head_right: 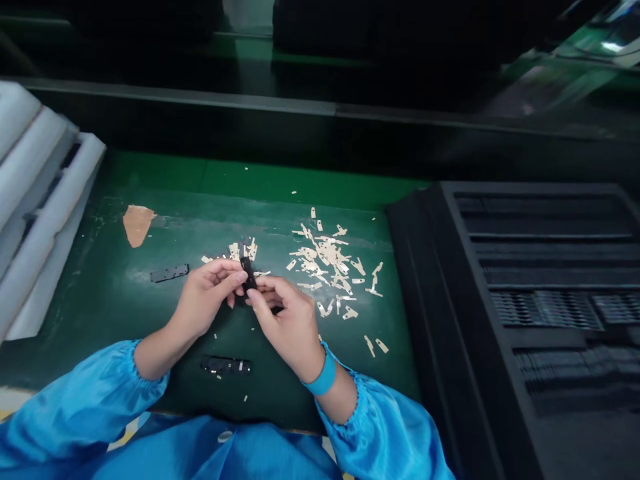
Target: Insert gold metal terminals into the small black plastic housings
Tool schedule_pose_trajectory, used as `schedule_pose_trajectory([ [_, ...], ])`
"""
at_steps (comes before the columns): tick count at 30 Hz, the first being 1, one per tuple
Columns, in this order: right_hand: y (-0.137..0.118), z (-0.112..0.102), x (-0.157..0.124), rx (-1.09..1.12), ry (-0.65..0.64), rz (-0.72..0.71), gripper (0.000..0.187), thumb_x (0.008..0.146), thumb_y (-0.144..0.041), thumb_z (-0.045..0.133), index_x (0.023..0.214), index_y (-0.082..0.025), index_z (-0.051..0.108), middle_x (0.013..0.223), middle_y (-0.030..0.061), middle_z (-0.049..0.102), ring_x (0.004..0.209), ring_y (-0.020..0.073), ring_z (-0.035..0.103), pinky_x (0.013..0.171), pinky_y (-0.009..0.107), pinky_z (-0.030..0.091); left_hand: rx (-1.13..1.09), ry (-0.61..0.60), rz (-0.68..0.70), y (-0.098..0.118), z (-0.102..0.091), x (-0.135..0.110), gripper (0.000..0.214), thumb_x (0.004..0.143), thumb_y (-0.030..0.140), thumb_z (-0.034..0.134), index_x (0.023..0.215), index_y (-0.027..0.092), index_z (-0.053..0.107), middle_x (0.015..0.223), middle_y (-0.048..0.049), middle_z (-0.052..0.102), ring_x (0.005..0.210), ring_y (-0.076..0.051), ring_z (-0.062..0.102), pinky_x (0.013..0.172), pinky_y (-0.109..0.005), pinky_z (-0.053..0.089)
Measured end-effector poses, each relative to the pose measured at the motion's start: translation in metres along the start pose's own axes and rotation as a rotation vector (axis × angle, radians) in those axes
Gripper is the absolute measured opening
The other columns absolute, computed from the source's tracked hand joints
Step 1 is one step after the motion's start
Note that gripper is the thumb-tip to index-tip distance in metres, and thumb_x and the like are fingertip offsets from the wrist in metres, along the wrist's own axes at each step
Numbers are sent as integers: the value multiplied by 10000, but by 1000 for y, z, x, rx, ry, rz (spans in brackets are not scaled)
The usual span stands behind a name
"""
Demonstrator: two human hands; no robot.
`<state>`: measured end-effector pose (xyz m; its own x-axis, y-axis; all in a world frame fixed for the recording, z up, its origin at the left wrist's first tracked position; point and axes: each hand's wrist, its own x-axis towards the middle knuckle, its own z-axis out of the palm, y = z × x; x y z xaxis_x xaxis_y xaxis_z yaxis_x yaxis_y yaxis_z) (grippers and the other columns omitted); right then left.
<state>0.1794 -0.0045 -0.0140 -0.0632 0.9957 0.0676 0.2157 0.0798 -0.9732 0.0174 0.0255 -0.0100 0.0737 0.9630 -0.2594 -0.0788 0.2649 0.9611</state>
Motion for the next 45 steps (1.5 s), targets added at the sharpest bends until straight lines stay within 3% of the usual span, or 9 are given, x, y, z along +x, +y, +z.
schedule_pose_trajectory([
  [5,2,-5,1,-77,21,-9,85,979,-263,602,1044,-220,634,864,22,768,714,164,776,650,268,627,9,-38,-15,-1,-4,-1,310,813,354,806,1037,164,707,751,-14,727,612,-128,681,451,-173,511],
  [9,-4,-14,4,-290,58,-92,99,980,-242,561,1032,-215,641,794,10,742,600,135,705,593,256,561,166,-27,158,4,-9,-3,430,873,300,756,1285,208,676,1087,-79,762,803,-144,733,621,-213,613],
  [12,-7,-18,8,-338,109,-138,126,973,-251,565,1022,-217,676,832,26,744,613,137,682,616,271,551,243,-65,238,6,-12,-2,245,924,278,695,1154,220,754,1101,-70,768,818,-141,748,693,-234,644],
  [17,-1,-20,12,-30,60,62,206,1014,-361,546,1141,-224,634,611,-52,633,507,130,624,521,247,503,302,-107,195,3,-8,-3,95,904,269,721,941,197,771,837,-32,788,674,-152,749,662,-268,657],
  [21,5,-19,13,-91,68,68,218,1041,-368,493,1146,-230,625,560,-71,566,493,125,579,514,247,450,562,-134,438,0,-5,-7,71,932,233,696,951,223,764,954,-48,798,874,-184,762,802,-314,641],
  [24,4,-19,13,-218,87,-4,185,1034,-325,497,1130,-234,626,680,-37,651,562,131,616,586,265,478,713,-187,558,0,-6,-7,81,965,201,656,979,220,733,999,-52,778,975,-193,740,870,-326,610],
  [31,5,-15,12,-360,60,-148,168,1034,-265,503,1144,-238,627,997,32,764,786,157,729,754,278,559,1067,-216,697,0,-7,-8,106,1010,189,569,1015,192,675,1093,-65,753,892,-176,738,685,-261,555],
  [39,6,-11,9,-393,36,-236,192,1038,-230,483,1156,-235,634,1053,56,774,916,193,756,816,309,593,1353,-225,853,8,-3,-12,190,1038,212,502,986,171,679,1015,-73,759,763,-180,712,605,-275,496],
  [45,5,-10,6,-413,-3,-239,200,1040,-238,470,1137,-239,645,1060,60,775,928,204,756,843,338,605,1385,-249,834,5,-3,-10,237,1044,203,453,1007,152,682,961,-93,719,756,-193,679,596,-292,504],
])
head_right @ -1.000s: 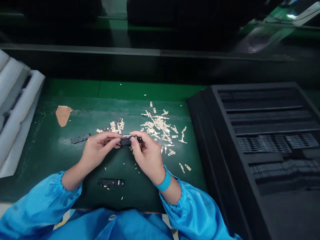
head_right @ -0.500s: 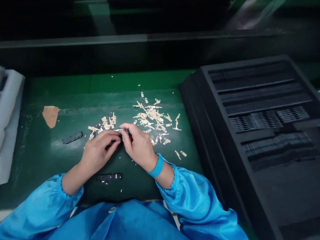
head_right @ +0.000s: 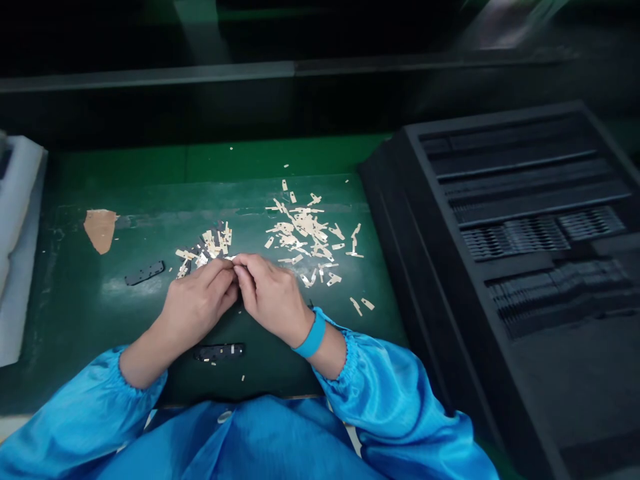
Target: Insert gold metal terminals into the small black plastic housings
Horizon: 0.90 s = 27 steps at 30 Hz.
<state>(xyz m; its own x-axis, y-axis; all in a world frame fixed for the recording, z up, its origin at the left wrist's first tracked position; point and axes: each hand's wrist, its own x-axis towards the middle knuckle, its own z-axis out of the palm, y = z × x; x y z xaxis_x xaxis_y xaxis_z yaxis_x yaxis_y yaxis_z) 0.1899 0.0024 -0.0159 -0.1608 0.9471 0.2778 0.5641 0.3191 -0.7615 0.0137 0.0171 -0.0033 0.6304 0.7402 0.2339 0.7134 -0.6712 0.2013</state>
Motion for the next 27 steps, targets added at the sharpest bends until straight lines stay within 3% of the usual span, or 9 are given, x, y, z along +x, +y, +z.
schedule_pose_trajectory([
  [6,1,1,0,-28,2,-10,183,1045,-243,457,1119,-224,623,1040,67,773,915,202,755,830,333,601,-63,61,59,-4,11,0,198,1028,188,474,995,138,663,978,-113,705,858,-230,675,740,-346,575],
  [11,-1,-4,2,19,-7,41,186,1034,-247,462,1118,-241,628,1028,52,769,880,189,748,823,327,593,-169,78,14,-5,11,1,162,1002,184,515,982,169,675,1005,-107,719,900,-226,684,789,-360,588],
  [13,0,-7,4,93,16,105,170,1029,-279,486,1091,-241,639,942,38,767,790,171,736,783,316,587,-288,147,-73,-5,7,2,135,982,178,551,941,180,680,990,-89,719,915,-213,683,803,-345,592],
  [16,4,-11,10,383,97,333,176,994,-391,581,1034,-234,650,704,-13,708,589,141,669,622,277,555,-636,304,-397,-5,3,2,87,972,235,618,957,198,695,1000,-67,715,939,-193,687,777,-307,610],
  [18,7,-10,14,655,129,495,253,941,-477,647,977,-228,630,610,-36,658,512,129,616,525,251,503,-945,279,-562,-6,4,1,210,955,299,669,1145,213,692,1107,-82,721,927,-186,705,732,-295,629],
  [21,6,-2,14,1002,34,660,339,864,-540,709,899,-225,589,583,-53,609,452,103,537,459,227,435,-1201,138,-527,-5,9,1,570,906,313,740,1445,283,559,1410,-126,639,1083,-216,711,817,-336,646],
  [23,3,3,11,1141,-47,729,346,841,-531,733,893,-221,589,584,-68,574,415,81,479,428,211,393,-1165,126,-410,-5,9,2,507,882,288,772,1373,310,646,1440,-102,640,1231,-245,662,995,-414,598],
  [25,-1,6,7,1175,-116,762,343,867,-539,707,907,-220,589,591,-72,572,388,73,448,403,204,363,-1117,152,-328,-4,5,4,249,884,263,774,1130,296,785,1270,-70,750,1245,-251,660,1113,-469,521],
  [27,-3,4,4,1086,-239,740,397,943,-610,580,888,-217,589,600,-47,607,382,87,469,390,211,358,-1108,194,-391,-3,1,5,84,900,261,757,952,274,822,1067,-52,809,1120,-239,721,1086,-454,545],
])
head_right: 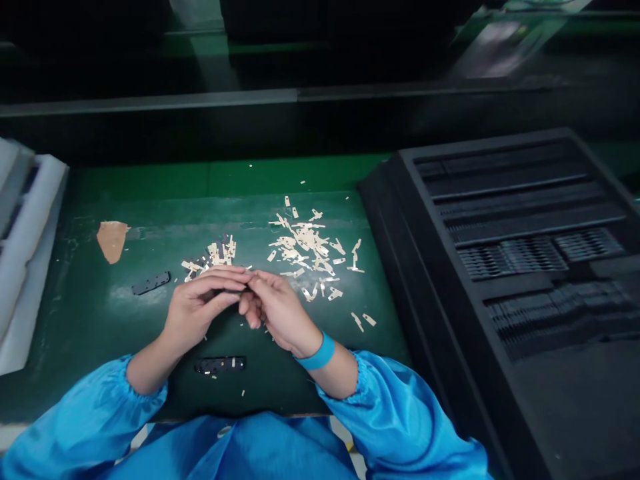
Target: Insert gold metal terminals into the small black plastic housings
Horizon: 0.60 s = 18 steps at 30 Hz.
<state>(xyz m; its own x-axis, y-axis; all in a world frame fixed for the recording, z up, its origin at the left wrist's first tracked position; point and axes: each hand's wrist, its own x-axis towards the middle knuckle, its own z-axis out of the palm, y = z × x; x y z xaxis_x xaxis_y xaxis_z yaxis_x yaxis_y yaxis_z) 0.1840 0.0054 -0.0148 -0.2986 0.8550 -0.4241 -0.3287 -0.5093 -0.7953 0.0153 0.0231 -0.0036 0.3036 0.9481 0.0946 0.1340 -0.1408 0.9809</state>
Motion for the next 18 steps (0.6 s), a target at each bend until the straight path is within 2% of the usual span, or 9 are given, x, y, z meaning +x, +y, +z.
schedule_pose_trajectory([
  [1,-1,0,-2,-122,-16,-16,452,980,-637,495,859,-214,597,597,-29,620,396,100,498,397,218,370,-19,58,-65,1,0,0,82,908,280,749,941,263,822,1007,-48,815,1006,-224,753,1003,-422,599],
  [3,-6,-2,-6,-451,31,-161,527,1029,-621,389,792,-210,619,599,1,634,466,122,562,452,232,414,-90,149,-242,2,-1,-1,152,894,347,762,980,235,818,942,-45,813,766,-183,761,783,-344,665],
  [5,-10,-4,-9,-752,111,-375,441,1034,-525,450,787,-214,641,617,2,642,533,128,591,529,241,446,-203,188,-384,-1,0,-2,248,843,408,807,987,206,814,895,-42,807,630,-148,731,641,-287,665],
  [7,-12,-5,-10,-932,161,-521,263,997,-407,550,846,-219,655,640,-12,652,550,124,585,564,243,444,-314,193,-455,-3,0,-3,307,797,429,846,982,186,812,868,-44,804,650,-150,747,637,-269,672],
  [9,-10,-7,-10,-1009,185,-569,169,973,-336,587,892,-212,668,644,-20,655,532,117,573,551,241,424,-394,189,-492,-4,0,-2,323,774,421,867,974,174,811,846,-48,804,717,-169,775,682,-268,680],
  [12,-7,-8,-9,-1057,211,-583,179,988,-312,583,919,-195,700,627,-23,644,521,110,570,542,237,406,-463,183,-543,-4,-1,-1,326,734,382,900,949,154,809,842,-59,812,766,-192,796,709,-262,681],
  [18,-6,-6,-12,-1084,200,-610,184,994,-288,599,888,-184,708,628,-22,635,544,107,587,558,226,409,-503,226,-597,-6,-3,0,322,675,357,938,876,143,805,718,-39,794,689,-196,792,616,-232,671],
])
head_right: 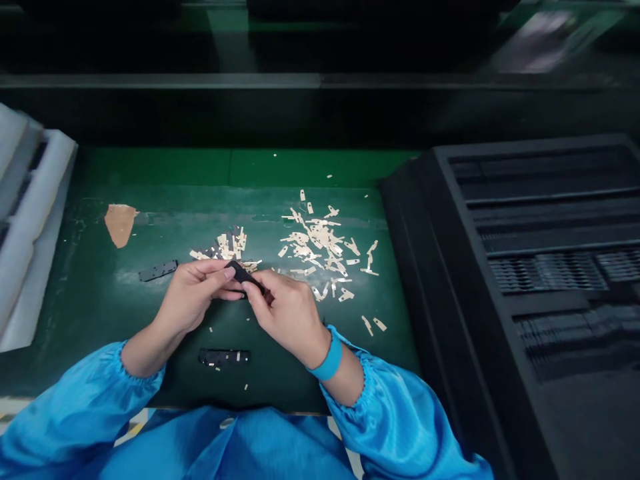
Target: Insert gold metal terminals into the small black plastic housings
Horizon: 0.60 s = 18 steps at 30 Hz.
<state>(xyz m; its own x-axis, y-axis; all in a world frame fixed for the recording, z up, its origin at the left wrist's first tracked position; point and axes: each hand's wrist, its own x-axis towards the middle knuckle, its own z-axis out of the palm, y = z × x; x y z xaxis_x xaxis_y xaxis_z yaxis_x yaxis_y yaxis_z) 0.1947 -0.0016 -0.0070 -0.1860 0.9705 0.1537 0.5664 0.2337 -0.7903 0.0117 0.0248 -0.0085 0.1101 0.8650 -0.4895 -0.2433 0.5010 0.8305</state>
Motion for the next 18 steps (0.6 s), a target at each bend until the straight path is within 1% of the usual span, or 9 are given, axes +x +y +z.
schedule_pose_trajectory([
  [8,-1,1,0,-16,0,-12,209,997,-300,603,841,-187,685,617,-31,611,532,98,561,549,227,391,-25,17,-4,1,3,0,350,617,361,967,831,139,801,661,-31,780,627,-176,778,584,-212,663],
  [14,0,1,-1,-9,-5,-3,197,989,-307,616,838,-193,671,608,-43,603,506,90,538,529,223,381,0,-20,12,1,0,2,296,664,345,945,841,150,808,702,-25,791,636,-150,775,616,-195,662],
  [18,0,2,-4,-44,12,-34,205,1000,-316,604,843,-198,663,612,-40,612,507,93,545,531,226,380,-2,-20,15,1,1,0,308,646,350,952,831,151,806,705,-22,789,609,-135,758,592,-186,652],
])
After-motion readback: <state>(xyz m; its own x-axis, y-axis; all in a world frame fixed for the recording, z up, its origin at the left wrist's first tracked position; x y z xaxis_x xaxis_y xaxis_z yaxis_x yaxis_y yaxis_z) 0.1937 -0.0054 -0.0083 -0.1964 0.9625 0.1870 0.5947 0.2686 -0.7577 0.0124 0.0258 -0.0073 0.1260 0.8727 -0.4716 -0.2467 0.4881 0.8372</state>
